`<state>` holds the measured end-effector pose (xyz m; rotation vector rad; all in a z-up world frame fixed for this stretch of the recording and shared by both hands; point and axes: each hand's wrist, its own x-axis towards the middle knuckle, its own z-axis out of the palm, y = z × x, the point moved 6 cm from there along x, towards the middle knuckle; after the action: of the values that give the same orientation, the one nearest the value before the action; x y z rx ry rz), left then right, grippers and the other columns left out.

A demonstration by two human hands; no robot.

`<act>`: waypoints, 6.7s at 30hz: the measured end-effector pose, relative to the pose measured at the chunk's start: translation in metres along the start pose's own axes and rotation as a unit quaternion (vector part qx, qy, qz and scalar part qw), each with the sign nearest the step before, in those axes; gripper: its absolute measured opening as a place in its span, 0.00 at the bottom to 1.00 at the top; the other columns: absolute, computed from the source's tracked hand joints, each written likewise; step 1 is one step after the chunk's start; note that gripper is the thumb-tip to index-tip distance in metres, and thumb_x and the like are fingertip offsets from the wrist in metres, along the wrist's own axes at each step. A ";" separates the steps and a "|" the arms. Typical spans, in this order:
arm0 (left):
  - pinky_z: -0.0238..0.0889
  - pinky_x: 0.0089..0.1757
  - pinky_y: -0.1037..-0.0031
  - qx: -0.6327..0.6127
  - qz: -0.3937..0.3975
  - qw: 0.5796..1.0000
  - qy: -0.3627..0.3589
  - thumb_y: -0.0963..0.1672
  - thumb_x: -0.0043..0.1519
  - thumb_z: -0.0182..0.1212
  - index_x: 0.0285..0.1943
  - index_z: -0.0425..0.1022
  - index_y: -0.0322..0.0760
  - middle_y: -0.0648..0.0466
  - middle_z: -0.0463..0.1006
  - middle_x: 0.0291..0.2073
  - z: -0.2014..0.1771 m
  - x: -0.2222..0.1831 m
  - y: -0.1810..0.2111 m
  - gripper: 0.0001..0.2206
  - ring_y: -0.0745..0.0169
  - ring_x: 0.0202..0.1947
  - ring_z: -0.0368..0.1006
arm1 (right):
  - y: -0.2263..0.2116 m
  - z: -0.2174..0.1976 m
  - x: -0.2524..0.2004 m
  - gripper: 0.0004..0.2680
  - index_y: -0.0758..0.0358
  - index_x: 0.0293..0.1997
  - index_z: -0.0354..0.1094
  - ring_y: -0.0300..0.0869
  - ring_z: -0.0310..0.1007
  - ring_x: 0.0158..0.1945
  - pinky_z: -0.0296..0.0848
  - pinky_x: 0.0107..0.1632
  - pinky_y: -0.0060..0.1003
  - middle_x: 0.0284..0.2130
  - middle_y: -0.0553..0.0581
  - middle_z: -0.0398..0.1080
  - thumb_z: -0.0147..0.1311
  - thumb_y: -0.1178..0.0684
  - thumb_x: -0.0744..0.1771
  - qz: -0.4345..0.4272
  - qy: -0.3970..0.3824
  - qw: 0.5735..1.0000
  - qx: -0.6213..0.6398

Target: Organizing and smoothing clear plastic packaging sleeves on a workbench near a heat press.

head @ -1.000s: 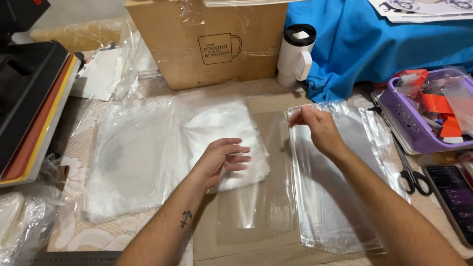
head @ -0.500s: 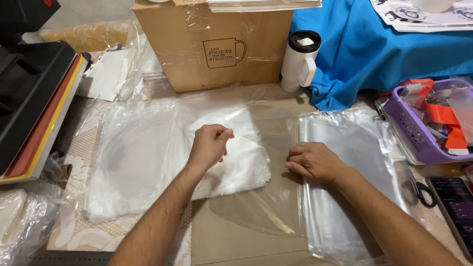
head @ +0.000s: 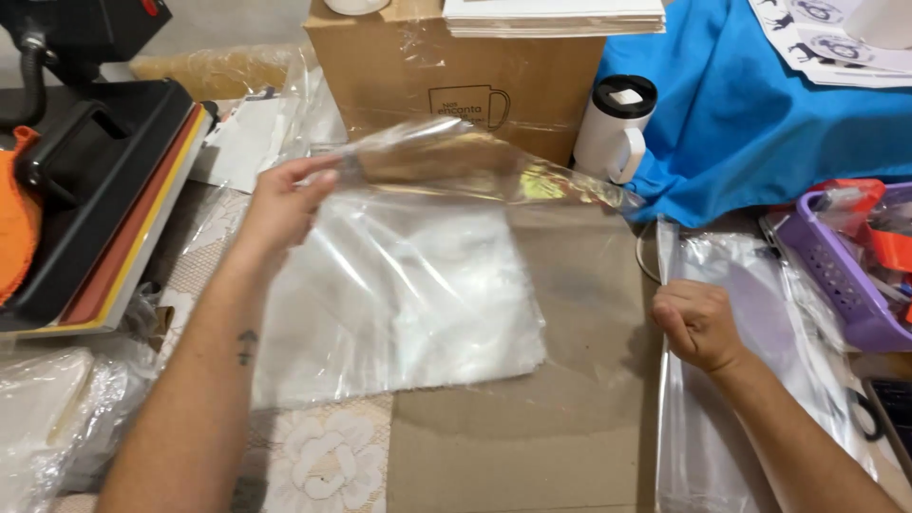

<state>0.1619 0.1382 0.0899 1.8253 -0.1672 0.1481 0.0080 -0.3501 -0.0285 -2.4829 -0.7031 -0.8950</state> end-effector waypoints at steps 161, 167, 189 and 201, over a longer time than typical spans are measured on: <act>0.74 0.23 0.76 0.037 0.153 0.927 -0.341 0.30 0.56 0.49 0.71 0.62 0.35 0.43 0.64 0.69 0.131 -0.047 0.079 0.31 0.63 0.26 0.74 | -0.113 0.047 0.028 0.16 0.50 0.29 0.60 0.47 0.67 0.29 0.69 0.34 0.40 0.21 0.48 0.58 0.32 0.39 0.72 -0.101 -0.228 0.968 0.033; 0.75 0.23 0.78 0.031 0.142 0.938 -0.313 0.30 0.56 0.51 0.72 0.61 0.37 0.45 0.62 0.70 0.105 -0.036 0.080 0.32 0.66 0.27 0.74 | -0.064 0.030 0.003 0.17 0.46 0.18 0.57 0.41 0.65 0.21 0.69 0.28 0.32 0.17 0.42 0.58 0.43 0.36 0.69 -0.030 -0.078 0.996 0.044; 0.68 0.47 0.75 0.037 -0.265 0.963 -0.026 0.33 0.63 0.53 0.74 0.65 0.46 0.55 0.69 0.45 -0.093 -0.030 -0.088 0.29 0.65 0.37 0.70 | -0.090 -0.031 0.034 0.18 0.61 0.14 0.54 0.39 0.59 0.16 0.53 0.22 0.30 0.15 0.52 0.61 0.36 0.53 0.69 -0.026 0.048 0.990 0.132; 0.69 0.47 0.70 0.089 -0.298 0.949 -0.044 0.31 0.61 0.51 0.75 0.60 0.50 0.52 0.64 0.71 -0.107 -0.040 -0.105 0.33 0.61 0.33 0.67 | -0.085 -0.016 0.030 0.17 0.62 0.14 0.55 0.39 0.62 0.17 0.56 0.22 0.30 0.15 0.52 0.62 0.39 0.52 0.69 -0.027 0.008 0.990 0.136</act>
<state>0.1417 0.2698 0.0101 1.9828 0.3484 -0.3563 -0.0285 -0.2813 0.0202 -2.2238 -0.8314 -0.7793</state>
